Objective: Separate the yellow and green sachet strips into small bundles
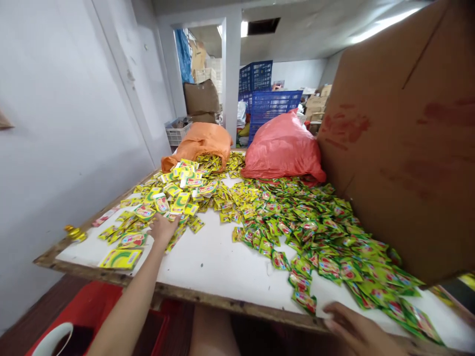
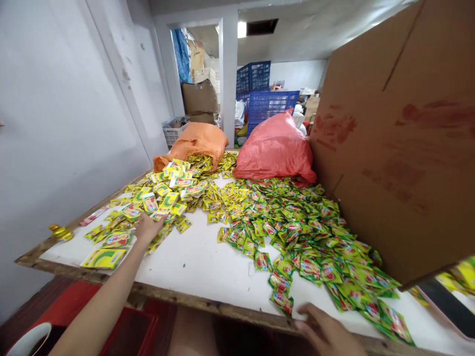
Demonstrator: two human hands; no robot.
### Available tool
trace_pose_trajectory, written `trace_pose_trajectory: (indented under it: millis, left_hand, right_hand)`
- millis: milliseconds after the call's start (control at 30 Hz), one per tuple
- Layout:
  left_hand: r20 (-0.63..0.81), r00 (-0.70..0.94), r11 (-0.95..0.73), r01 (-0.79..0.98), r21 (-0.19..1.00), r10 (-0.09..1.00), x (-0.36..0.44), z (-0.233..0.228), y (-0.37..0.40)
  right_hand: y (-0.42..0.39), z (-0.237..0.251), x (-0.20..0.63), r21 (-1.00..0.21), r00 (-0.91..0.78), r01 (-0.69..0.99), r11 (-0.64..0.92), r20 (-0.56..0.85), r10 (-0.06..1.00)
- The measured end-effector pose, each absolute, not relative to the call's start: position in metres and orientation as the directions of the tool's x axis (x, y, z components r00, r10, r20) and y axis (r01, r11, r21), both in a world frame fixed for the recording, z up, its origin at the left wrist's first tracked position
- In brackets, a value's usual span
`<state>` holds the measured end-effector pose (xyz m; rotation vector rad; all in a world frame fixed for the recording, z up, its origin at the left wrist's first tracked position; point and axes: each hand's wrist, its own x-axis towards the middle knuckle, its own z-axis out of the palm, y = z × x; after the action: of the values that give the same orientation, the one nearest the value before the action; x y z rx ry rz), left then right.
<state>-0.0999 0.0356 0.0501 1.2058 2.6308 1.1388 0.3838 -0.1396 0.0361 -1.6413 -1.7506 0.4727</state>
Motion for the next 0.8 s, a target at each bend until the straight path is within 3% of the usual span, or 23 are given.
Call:
trace_pose_trajectory:
  millis: [67, 233, 333, 433, 533, 667, 800]
  left_hand:
    - [0.256, -0.694, 0.389, 0.626, 0.676, 0.673, -0.097, 0.05, 0.04]
    - [0.304, -0.664, 0.172, 0.551, 0.817, 0.683, -0.096, 0.047, 0.024]
    - [0.298, -0.65, 0.078, 0.484, 0.872, 0.699, -0.085, 0.039, 0.0]
    - [0.188, -0.587, 0.006, 0.312, 0.95, 0.787, -0.053, 0.028, -0.027]
    - [0.004, -0.463, 0.045, 0.094, 0.995, 0.887, -0.012, 0.018, -0.049]
    - [-0.068, -0.248, 0.046, -0.092, 0.995, 0.966, 0.021, 0.017, -0.063]
    - [-0.18, -0.081, 0.16, -0.209, 0.965, 0.98, 0.027, 0.026, -0.07]
  right_hand:
    - [-0.119, 0.036, 0.356, -0.734, -0.142, 0.658, 0.169, 0.099, 0.985]
    - [-0.077, 0.036, 0.276, -0.789, -0.234, 0.532, 0.306, 0.21, 0.949]
    - [-0.051, 0.037, 0.242, -0.675, -0.273, 0.641, 0.364, 0.243, 0.931]
    - [-0.013, 0.041, 0.217, -0.52, -0.268, 0.778, 0.352, 0.233, 0.935]
    - [0.02, 0.042, 0.193, -0.473, -0.244, 0.823, 0.315, 0.206, 0.948]
    - [0.021, 0.033, 0.162, -0.438, -0.241, 0.85, 0.292, 0.169, 0.956]
    - [0.0, 0.026, 0.157, -0.465, -0.29, 0.823, 0.326, 0.15, 0.945]
